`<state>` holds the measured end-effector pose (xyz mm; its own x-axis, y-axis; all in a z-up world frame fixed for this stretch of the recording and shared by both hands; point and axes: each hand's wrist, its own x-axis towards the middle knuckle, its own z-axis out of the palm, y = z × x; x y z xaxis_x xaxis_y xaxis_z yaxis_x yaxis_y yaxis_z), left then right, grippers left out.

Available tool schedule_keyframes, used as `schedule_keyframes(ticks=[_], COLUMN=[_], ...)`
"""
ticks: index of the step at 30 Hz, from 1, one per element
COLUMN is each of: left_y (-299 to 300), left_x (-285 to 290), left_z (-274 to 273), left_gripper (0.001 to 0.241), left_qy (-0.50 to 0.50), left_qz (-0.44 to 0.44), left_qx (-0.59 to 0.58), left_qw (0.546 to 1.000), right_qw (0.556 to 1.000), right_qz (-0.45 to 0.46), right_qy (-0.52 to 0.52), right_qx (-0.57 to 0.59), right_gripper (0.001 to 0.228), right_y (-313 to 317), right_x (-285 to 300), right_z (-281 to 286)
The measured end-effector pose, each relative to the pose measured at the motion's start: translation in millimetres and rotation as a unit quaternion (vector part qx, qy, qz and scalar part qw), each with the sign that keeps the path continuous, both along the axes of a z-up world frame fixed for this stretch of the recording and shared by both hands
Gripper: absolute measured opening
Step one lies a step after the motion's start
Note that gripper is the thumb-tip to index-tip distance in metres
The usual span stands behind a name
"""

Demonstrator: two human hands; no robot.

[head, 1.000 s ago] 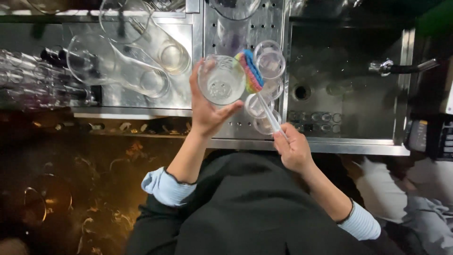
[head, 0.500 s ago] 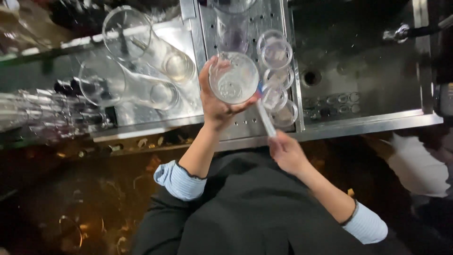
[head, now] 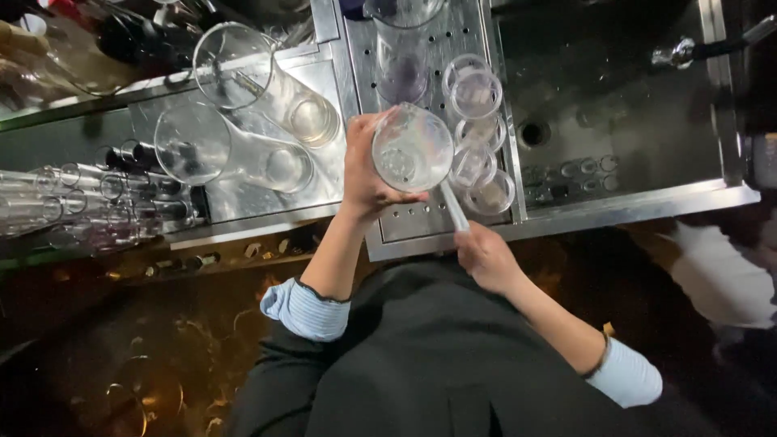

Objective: The person washes several clear plastic glasses at a stainless steel sink. They use a long-handled brush with a rainbow-colored head, applying liquid soap from a green bottle to the brush before scrubbing the inside and outside of each glass. The person rinses the brush and the glasses under running water from a faucet and places the cleaned glasses on a metal drying rack.

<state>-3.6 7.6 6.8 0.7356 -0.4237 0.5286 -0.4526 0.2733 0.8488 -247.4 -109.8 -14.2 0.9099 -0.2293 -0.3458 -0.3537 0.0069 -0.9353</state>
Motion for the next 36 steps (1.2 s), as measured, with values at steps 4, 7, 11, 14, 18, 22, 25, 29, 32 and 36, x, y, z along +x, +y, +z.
schedule_keyframes(ticks=[4,7,11,14,18,22,25,29,32,36], left_y=[1.3,11.0,-1.7,3.6,13.0,20.3,8.9,5.7,4.8,10.0], left_x=[1.9,-0.2,-22.8,-16.5,-6.5,5.8,-5.6,-8.0,-3.2,-9.0], left_z=[-8.1,-26.1,-20.5,-0.3,18.0,-3.7,-25.2,11.9,15.9,-23.2], left_gripper=[0.123,0.124,0.125,0.123,0.122,0.105,0.119,0.110,0.092,0.100], left_qy=[0.012,0.061,0.031,-0.049,-0.031,0.046,0.042,-0.109,-0.120,-0.194], left_qz=[-0.019,-0.052,-0.040,0.020,-0.002,-0.040,-0.020,0.047,0.043,0.099], left_qx=[-0.032,-0.046,-0.042,0.041,0.051,0.151,0.074,-0.002,0.026,0.023], left_qw=[0.999,0.996,0.998,0.998,0.998,0.987,0.996,0.993,0.991,0.976], right_qw=[0.997,0.997,0.997,0.998,0.993,0.998,0.996,0.994,0.988,0.995], right_qz=[-0.075,-0.054,-0.024,-0.050,-0.005,-0.022,-0.056,0.003,0.010,-0.034], right_qy=[0.021,0.052,0.073,0.018,0.039,0.053,-0.012,0.109,0.151,0.005], right_qx=[-0.024,-0.028,-0.020,-0.032,-0.116,0.020,0.066,-0.009,-0.005,0.097], right_gripper=[0.035,0.035,0.039,0.055,0.044,0.036,0.029,0.030,0.031,0.019], right_y=[-5.6,-5.2,-9.9,-12.4,-14.6,-14.2,-5.8,-13.0,-15.8,-15.3], right_x=[1.8,4.1,10.1,8.6,7.1,-4.4,-8.4,-6.4,4.4,-18.9], right_z=[29.0,2.6,32.7,68.3,-1.0,-14.6,32.4,-22.9,6.7,20.5])
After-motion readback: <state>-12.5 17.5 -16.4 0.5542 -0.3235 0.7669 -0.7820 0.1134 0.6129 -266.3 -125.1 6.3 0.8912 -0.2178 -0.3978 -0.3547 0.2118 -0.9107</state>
